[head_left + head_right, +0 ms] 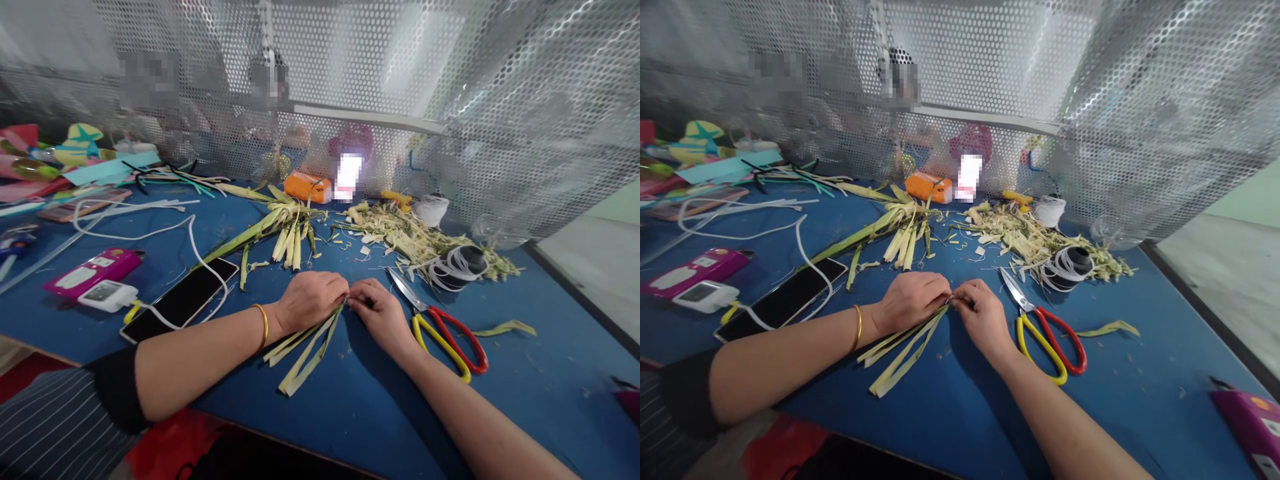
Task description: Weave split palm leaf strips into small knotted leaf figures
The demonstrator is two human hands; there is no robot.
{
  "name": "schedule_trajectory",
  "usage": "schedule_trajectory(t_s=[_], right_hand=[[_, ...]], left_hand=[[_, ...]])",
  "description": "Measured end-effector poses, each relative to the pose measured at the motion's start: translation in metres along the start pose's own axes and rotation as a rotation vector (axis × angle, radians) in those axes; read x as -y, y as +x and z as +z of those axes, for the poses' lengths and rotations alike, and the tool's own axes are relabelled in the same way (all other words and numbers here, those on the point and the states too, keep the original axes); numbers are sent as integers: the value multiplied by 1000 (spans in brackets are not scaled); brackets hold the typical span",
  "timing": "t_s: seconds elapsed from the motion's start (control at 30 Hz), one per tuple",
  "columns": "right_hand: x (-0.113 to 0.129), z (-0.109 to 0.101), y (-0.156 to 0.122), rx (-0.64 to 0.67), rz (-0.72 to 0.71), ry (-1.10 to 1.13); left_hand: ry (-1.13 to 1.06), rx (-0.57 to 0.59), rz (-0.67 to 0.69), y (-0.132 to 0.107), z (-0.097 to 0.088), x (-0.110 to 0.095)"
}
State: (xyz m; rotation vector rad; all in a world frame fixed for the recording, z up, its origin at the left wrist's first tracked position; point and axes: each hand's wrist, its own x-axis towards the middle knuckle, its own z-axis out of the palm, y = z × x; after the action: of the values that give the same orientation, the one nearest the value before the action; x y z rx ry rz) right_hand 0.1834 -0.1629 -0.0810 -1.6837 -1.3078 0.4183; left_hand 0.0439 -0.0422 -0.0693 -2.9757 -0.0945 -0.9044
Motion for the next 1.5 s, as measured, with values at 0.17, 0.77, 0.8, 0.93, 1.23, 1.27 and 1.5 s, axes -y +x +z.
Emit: schedule_trajectory(t_s=[0.17, 0.77, 0.8, 0.93, 1.23, 1.27, 1.5], right_hand=[[0, -1, 0, 14, 20, 29], [2, -3, -2, -59, -113, -55], [3, -4, -3, -75, -115, -87], [7, -10, -6, -110, -157, -162], [10, -3, -2, 230, 39, 417], [9, -2, -1, 210, 35, 412], [4, -3, -2, 167, 9, 306]], left_hand=[[31, -7, 18, 0, -2, 0], [-303, 62, -250, 1, -3, 4], [-317, 73, -319, 2, -4, 4], [-357, 161, -696, 7, -8, 8], [-745, 127, -888, 10, -4, 10], [-891, 112, -920, 10, -4, 9], [-1426, 154, -967, 13, -7, 0]])
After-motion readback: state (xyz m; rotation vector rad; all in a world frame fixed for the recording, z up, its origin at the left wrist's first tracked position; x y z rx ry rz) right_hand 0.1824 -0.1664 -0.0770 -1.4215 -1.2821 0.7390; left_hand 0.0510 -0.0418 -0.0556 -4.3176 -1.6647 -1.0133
